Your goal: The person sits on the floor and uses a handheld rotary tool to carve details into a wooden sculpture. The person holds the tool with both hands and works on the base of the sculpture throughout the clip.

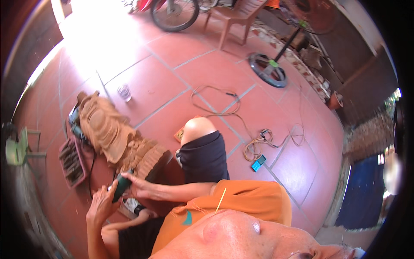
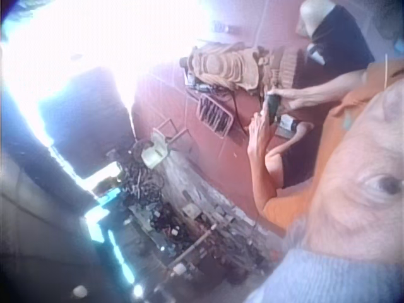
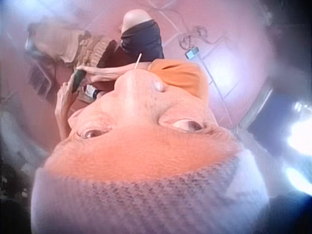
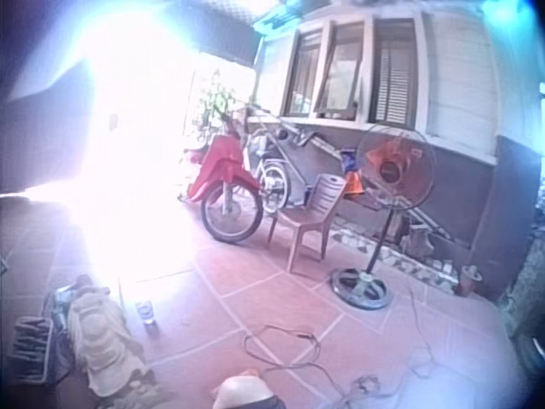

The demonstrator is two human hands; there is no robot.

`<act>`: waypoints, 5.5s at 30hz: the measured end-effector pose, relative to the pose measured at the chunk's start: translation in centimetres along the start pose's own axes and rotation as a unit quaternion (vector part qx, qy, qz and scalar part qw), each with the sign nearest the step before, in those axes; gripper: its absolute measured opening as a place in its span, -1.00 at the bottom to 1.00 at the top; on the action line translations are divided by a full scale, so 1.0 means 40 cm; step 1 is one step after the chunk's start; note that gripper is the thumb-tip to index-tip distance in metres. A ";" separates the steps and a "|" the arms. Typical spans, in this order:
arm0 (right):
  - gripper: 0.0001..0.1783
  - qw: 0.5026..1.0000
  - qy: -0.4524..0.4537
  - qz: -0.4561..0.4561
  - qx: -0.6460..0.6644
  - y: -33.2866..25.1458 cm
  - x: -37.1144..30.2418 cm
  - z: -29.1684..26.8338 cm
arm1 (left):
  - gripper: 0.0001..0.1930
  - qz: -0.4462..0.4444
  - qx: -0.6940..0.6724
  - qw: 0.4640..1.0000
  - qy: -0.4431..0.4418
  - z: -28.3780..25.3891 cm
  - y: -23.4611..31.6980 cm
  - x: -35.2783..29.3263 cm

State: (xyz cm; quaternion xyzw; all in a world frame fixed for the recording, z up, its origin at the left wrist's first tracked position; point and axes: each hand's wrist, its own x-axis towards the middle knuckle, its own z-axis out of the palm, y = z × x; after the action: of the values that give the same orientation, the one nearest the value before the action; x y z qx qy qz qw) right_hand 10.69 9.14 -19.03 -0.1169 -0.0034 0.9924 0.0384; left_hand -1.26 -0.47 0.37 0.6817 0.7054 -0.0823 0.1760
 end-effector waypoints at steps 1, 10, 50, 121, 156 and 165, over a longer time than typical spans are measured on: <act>-0.46 1.000 -0.010 -0.014 -0.020 0.006 -0.004 0.008 | -0.18 0.007 -0.005 1.000 0.001 -0.001 -0.003 -0.001; -0.55 1.000 0.000 -0.011 -0.007 0.007 0.006 0.016 | -0.13 0.000 -0.018 1.000 -0.010 -0.014 -0.003 -0.004; -0.44 1.000 0.021 -0.015 -0.016 0.009 -0.003 0.036 | -0.05 -0.014 -0.014 0.999 -0.043 -0.025 -0.001 0.004; -0.43 0.999 -0.001 -0.009 -0.031 0.009 -0.004 0.007 | -0.04 -0.007 -0.011 0.999 -0.045 -0.002 -0.001 -0.004; -0.46 1.000 -0.002 -0.008 -0.024 0.015 0.012 -0.012 | -0.04 -0.006 -0.027 0.998 -0.049 -0.004 -0.002 0.003; -0.50 1.000 -0.008 -0.005 -0.030 0.011 -0.004 0.003 | -0.09 -0.001 -0.032 0.998 -0.046 0.005 -0.005 0.006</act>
State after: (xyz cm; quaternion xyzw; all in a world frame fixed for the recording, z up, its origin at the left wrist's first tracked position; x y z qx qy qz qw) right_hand 10.80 8.69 -18.90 -0.1104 -0.0336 0.9925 0.0397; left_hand -1.45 -0.32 0.09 0.6705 0.6994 -0.0912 0.2302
